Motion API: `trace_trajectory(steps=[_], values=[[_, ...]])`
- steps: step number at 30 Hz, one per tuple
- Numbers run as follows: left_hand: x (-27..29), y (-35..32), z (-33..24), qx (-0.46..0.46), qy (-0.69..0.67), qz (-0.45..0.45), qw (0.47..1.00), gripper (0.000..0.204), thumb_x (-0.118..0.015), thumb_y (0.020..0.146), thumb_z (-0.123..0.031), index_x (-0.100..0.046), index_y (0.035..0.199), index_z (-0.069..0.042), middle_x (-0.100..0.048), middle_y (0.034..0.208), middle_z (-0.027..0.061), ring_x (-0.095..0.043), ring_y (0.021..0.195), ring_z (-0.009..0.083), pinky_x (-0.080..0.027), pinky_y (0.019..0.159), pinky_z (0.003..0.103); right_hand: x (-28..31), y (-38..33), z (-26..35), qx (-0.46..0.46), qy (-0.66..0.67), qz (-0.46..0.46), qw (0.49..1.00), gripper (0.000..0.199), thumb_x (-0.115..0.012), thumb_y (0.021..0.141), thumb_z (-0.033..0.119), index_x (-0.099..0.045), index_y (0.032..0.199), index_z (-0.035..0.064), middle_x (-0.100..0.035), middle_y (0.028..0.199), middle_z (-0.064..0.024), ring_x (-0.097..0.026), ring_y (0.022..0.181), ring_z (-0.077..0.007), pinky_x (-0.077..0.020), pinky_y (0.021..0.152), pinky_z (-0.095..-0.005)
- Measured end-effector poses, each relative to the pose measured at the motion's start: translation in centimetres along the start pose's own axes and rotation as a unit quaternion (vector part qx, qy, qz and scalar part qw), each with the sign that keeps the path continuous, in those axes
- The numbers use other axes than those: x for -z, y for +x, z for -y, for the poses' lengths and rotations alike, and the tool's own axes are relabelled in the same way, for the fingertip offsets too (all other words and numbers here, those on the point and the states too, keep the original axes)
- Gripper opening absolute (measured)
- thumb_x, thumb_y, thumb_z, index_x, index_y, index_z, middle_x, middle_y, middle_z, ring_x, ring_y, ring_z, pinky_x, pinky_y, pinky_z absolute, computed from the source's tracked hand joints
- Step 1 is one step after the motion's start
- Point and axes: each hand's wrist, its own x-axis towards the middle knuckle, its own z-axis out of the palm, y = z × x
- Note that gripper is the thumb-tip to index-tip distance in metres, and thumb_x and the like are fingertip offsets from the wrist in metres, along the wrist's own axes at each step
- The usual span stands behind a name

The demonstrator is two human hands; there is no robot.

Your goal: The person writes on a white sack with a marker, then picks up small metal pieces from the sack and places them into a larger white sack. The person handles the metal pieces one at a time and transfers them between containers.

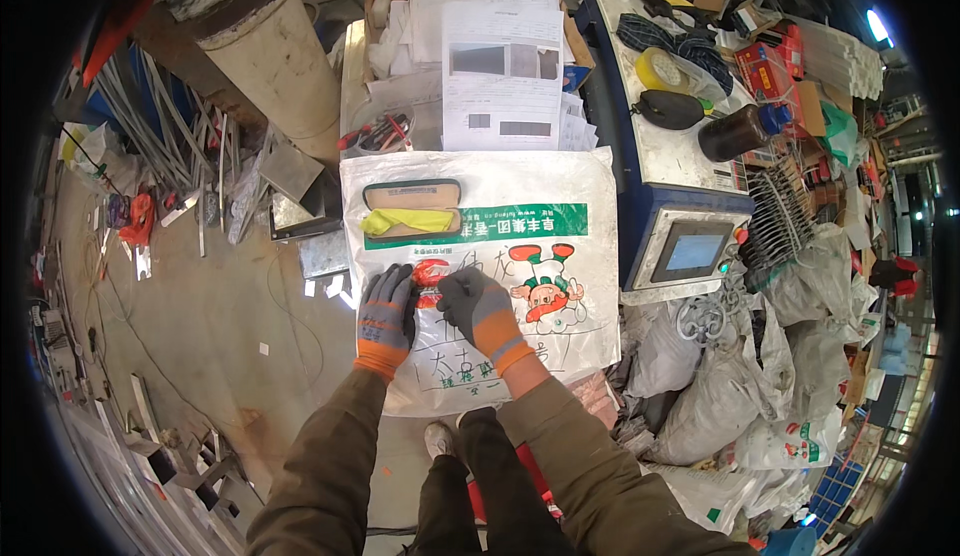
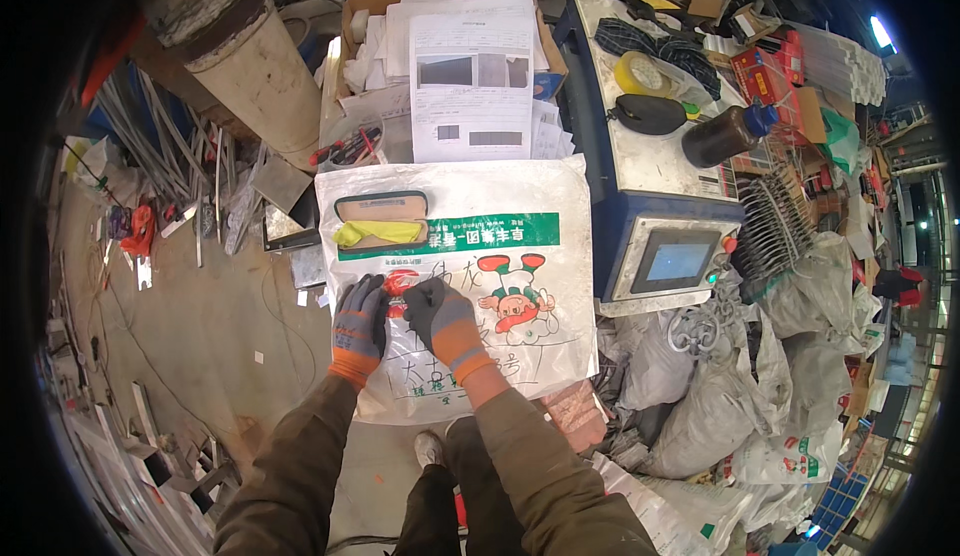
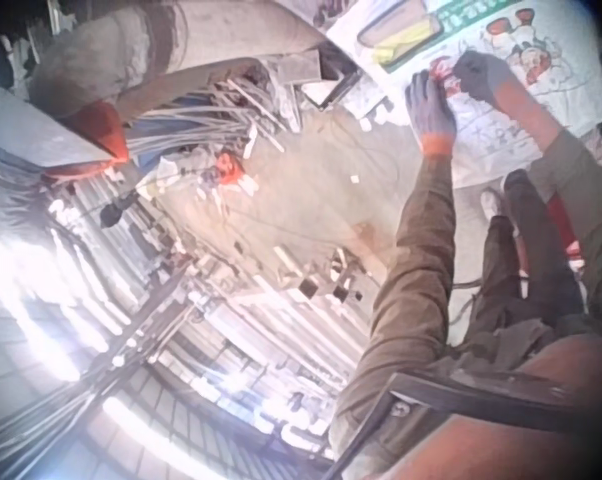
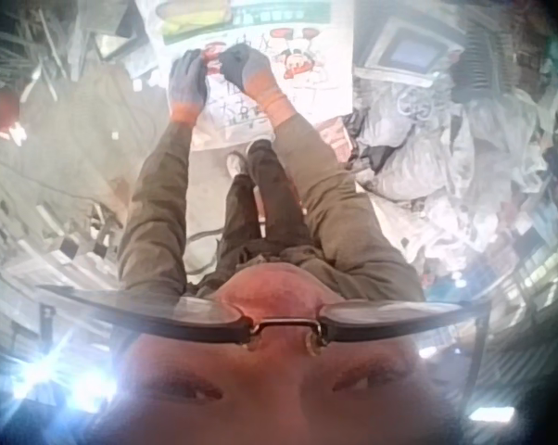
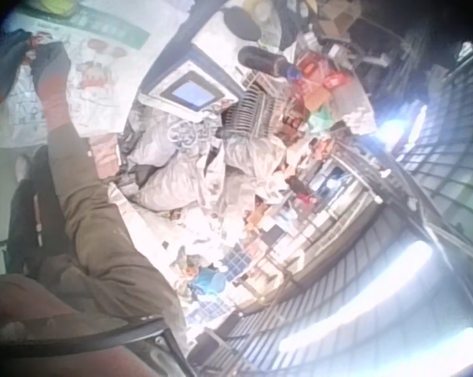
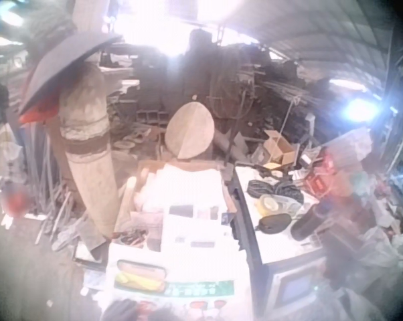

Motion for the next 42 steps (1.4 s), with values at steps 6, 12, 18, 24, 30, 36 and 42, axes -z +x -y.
trace_trajectory(steps=[6, 12, 18, 24, 30, 36, 42], values=[[0.3, 0.5, -0.6, 0.003, 0.0, -0.014, 1.0, 0.04, -0.067, 0.102, -0.017, -0.066, 0.139, 0.0, -0.066, 0.149, 0.0199, -0.059, 0.142, 0.0422, -0.039, 0.126, 0.055, -0.5, -1.6, 1.2, 0.023, 0.014, -0.04, 0.999, 0.025, -0.071, 0.108, 0.026, -0.071, 0.112, 0.0013, -0.076, 0.084, -0.0105, -0.071, 0.07, -0.0174, -0.0561, 0.065, -0.0321], [0.6, 1.0, -1.3, 0.022, 0.008, -0.021, 1.0, 0.045, -0.072, 0.104, -0.027, -0.067, 0.14, 0.0, -0.068, 0.146, 0.0215, -0.061, 0.137, 0.0424, -0.043, 0.122, 0.055, -0.1, 0.6, 9.0, 0.322, -0.099, -0.183, 0.924, 0.016, -0.073, 0.105, 0.02, -0.072, 0.114, 0.0069, -0.076, 0.098, -0.0148, -0.075, 0.082, -0.035, -0.0587, 0.072, -0.0414], [0.6, 1.5, -1.4, 0.034, 0.023, 0.006, 0.999, 0.046, -0.071, 0.104, -0.028, -0.067, 0.141, 0.0, -0.068, 0.145, 0.0217, -0.061, 0.137, 0.0427, -0.043, 0.122, 0.055, -2.5, 9.7, 16.2, 0.377, -0.246, -0.231, 0.862, 0.024, -0.07, 0.1, 0.012, -0.072, 0.123, 0.0082, -0.077, 0.111, -0.0159, -0.075, 0.104, -0.0373, -0.061, 0.087, -0.0469], [0.5, 1.5, -1.3, 0.031, 0.029, -0.001, 0.999, 0.045, -0.071, 0.104, -0.029, -0.068, 0.139, 0.0, -0.068, 0.145, 0.0221, -0.061, 0.137, 0.0428, -0.043, 0.122, 0.055, -2.6, 13.9, 17.1, 0.247, -0.418, -0.08, 0.87, 0.073, -0.089, 0.081, 0.026, -0.063, 0.148, 0.0134, -0.075, 0.128, -0.0166, -0.073, 0.118, -0.037, -0.059, 0.101, -0.0454], [0.5, 1.5, -1.4, 0.039, 0.029, 0.007, 0.999, 0.045, -0.07, 0.104, -0.028, -0.068, 0.137, 0.001, -0.067, 0.146, 0.0226, -0.06, 0.138, 0.0435, -0.042, 0.122, 0.055, -4.2, 13.2, 16.2, 0.242, -0.379, -0.127, 0.884, 0.049, -0.068, 0.104, 0.035, -0.065, 0.147, 0.0119, -0.078, 0.124, -0.0178, -0.076, 0.111, -0.0382, -0.0608, 0.093, -0.0472], [0.6, 1.5, -1.3, 0.043, 0.036, 0.024, 0.998, 0.043, -0.07, 0.103, -0.027, -0.068, 0.136, 0.001, -0.066, 0.146, 0.0229, -0.06, 0.138, 0.0438, -0.042, 0.123, 0.056, -1.9, 6.3, 14.2, 0.354, -0.201, -0.201, 0.891, 0.04, -0.079, 0.101, 0.031, -0.072, 0.133, 0.0071, -0.079, 0.103, -0.0156, -0.077, 0.089, -0.0365, -0.0614, 0.078, -0.0436], [0.4, 1.5, -1.5, 0.036, 0.029, 0.006, 0.999, 0.045, -0.07, 0.103, -0.026, -0.067, 0.139, 0.0, -0.066, 0.147, 0.0231, -0.059, 0.138, 0.0445, -0.042, 0.123, 0.056, 7.0, -4.6, 12.9, 0.37, -0.121, -0.196, 0.9, 0.03, -0.078, 0.092, -0.007, -0.073, 0.121, -0.0001, -0.076, 0.096, -0.0115, -0.072, 0.078, -0.0221, -0.0589, 0.071, -0.0333]])
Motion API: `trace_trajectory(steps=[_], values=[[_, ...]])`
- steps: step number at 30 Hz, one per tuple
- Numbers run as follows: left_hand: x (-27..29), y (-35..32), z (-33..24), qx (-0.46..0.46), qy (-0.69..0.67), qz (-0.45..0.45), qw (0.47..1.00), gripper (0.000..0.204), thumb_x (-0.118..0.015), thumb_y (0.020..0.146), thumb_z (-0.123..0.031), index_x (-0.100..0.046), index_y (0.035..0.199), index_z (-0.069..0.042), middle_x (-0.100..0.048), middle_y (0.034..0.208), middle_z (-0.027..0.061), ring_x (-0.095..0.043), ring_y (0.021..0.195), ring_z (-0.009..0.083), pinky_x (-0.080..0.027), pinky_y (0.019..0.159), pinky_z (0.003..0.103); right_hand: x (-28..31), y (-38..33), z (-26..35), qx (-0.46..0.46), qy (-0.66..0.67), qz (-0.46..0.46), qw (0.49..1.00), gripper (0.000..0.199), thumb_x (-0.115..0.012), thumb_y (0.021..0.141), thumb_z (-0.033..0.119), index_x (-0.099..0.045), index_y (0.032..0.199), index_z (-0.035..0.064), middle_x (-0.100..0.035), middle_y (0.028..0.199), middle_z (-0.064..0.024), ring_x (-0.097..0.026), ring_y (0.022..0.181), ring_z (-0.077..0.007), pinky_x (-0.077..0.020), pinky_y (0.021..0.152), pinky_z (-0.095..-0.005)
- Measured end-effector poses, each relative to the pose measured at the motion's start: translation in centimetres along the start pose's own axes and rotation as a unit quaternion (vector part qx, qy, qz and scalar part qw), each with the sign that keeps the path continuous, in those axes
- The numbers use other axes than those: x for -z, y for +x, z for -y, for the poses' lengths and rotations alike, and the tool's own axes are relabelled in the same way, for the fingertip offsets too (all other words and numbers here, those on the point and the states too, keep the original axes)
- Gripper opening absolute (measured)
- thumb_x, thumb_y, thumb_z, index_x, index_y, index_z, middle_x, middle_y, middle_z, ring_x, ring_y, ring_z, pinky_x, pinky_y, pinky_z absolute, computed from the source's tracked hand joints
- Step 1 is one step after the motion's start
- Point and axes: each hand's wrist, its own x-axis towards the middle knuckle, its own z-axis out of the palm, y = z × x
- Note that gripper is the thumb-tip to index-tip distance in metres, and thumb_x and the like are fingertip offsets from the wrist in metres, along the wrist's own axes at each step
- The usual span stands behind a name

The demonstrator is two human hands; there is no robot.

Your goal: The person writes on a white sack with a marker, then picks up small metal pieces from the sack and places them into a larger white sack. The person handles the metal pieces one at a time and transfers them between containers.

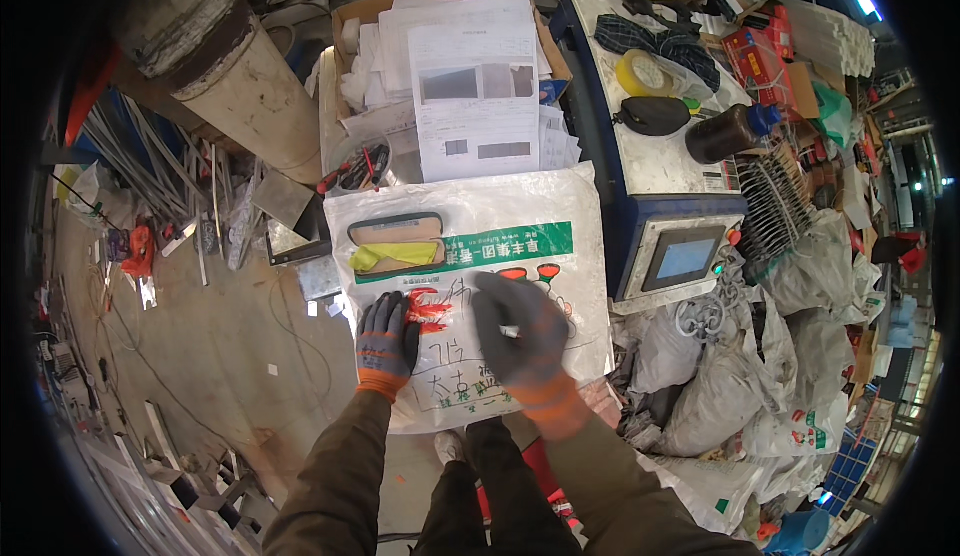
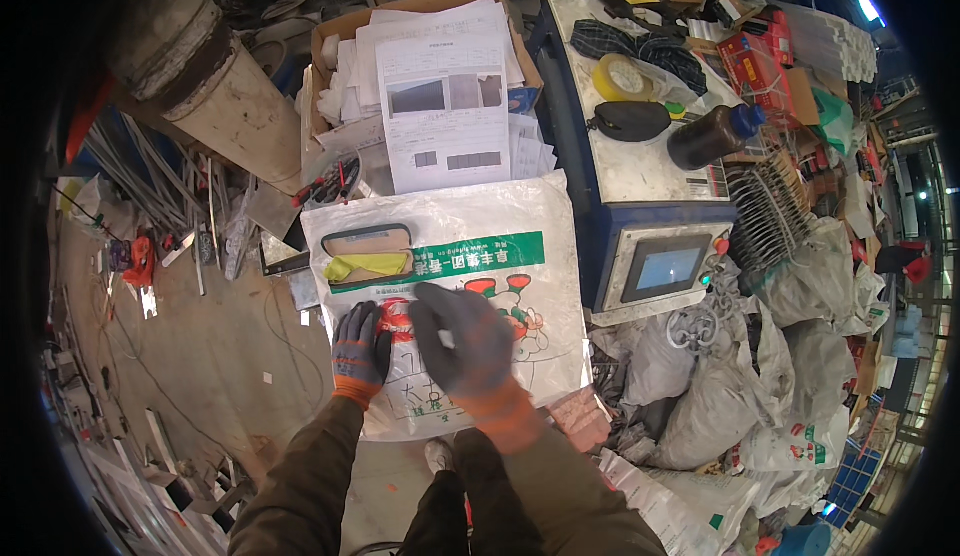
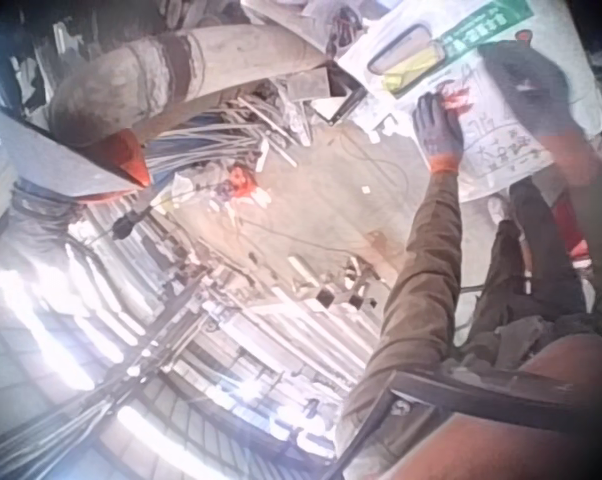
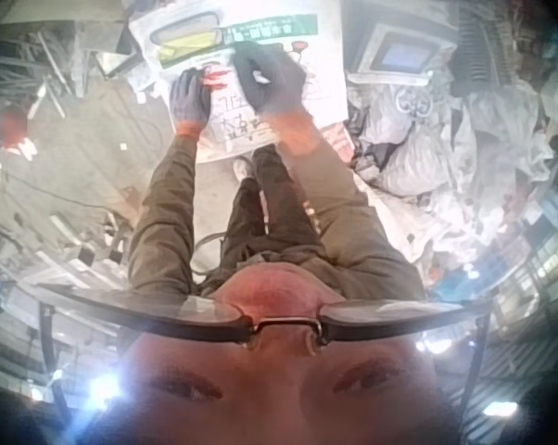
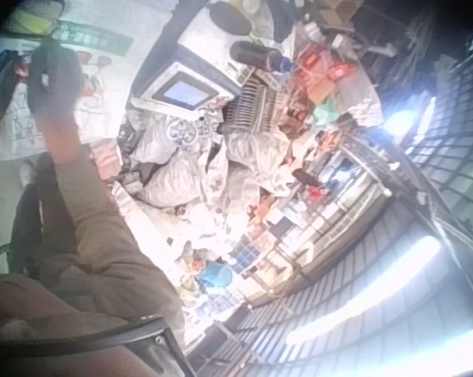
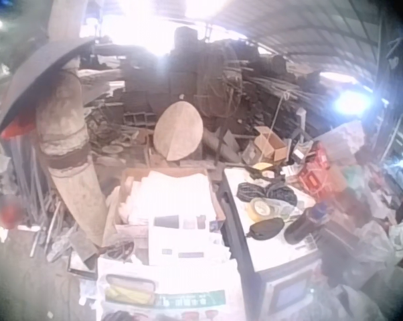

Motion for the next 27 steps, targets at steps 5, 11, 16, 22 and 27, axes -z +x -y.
trace_trajectory(steps=[5, 11, 16, 22, 27], values=[[-0.2, 0.0, 0.1, 0.0, 0.023, 0.01, 1.0, 0.045, -0.07, 0.103, -0.027, -0.067, 0.14, 0.0, -0.066, 0.147, 0.023, -0.06, 0.139, 0.0441, -0.041, 0.123, 0.056, 12.5, 0.7, 6.2, 0.104, -0.099, -0.137, 0.98, 0.013, -0.066, 0.098, 0.009, -0.075, 0.107, 0.006, -0.077, 0.102, -0.0082, -0.071, 0.088, -0.0268, -0.054, 0.075, -0.035], [-0.4, -0.1, -0.1, -0.01, 0.034, 0.007, 0.999, 0.044, -0.069, 0.104, -0.025, -0.067, 0.14, 0.0, -0.065, 0.148, 0.0233, -0.059, 0.138, 0.0453, -0.041, 0.124, 0.057, 18.7, 2.3, 14.5, 0.112, 0.102, -0.197, 0.969, 0.016, -0.069, 0.104, 0.032, -0.078, 0.116, 0.0268, -0.074, 0.12, 0.016, -0.059, 0.107, -0.0194, -0.0387, 0.088, -0.0444], [-0.5, 0.0, 0.0, -0.015, 0.029, -0.002, 0.999, 0.044, -0.069, 0.103, -0.025, -0.066, 0.139, 0.001, -0.066, 0.147, 0.0239, -0.059, 0.137, 0.0461, -0.041, 0.124, 0.058, 19.6, 2.5, 14.2, 0.145, 0.041, -0.225, 0.963, 0.018, -0.067, 0.107, 0.036, -0.078, 0.119, 0.0288, -0.072, 0.124, 0.0163, -0.058, 0.109, -0.0192, -0.037, 0.093, -0.0473], [-0.6, -0.1, 0.0, -0.016, 0.03, -0.009, 0.999, 0.044, -0.069, 0.103, -0.025, -0.066, 0.139, 0.0, -0.066, 0.146, 0.0238, -0.06, 0.136, 0.0461, -0.042, 0.123, 0.058, 21.8, 1.5, 14.2, 0.176, -0.132, -0.262, 0.94, 0.021, -0.063, 0.11, 0.041, -0.077, 0.123, 0.0311, -0.071, 0.129, 0.0167, -0.056, 0.112, -0.019, -0.0349, 0.099, -0.0507], [-0.3, 0.1, -0.1, -0.014, 0.023, -0.003, 1.0, 0.044, -0.069, 0.103, -0.026, -0.066, 0.14, -0.001, -0.066, 0.146, 0.023, -0.06, 0.137, 0.0455, -0.042, 0.123, 0.058, 24.0, 1.6, 10.6, 0.236, -0.849, -0.324, 0.344, 0.035, -0.053, 0.115, 0.037, -0.071, 0.126, 0.0088, -0.07, 0.119, -0.0042, -0.061, 0.107, -0.024, -0.0469, 0.101, -0.0442]])
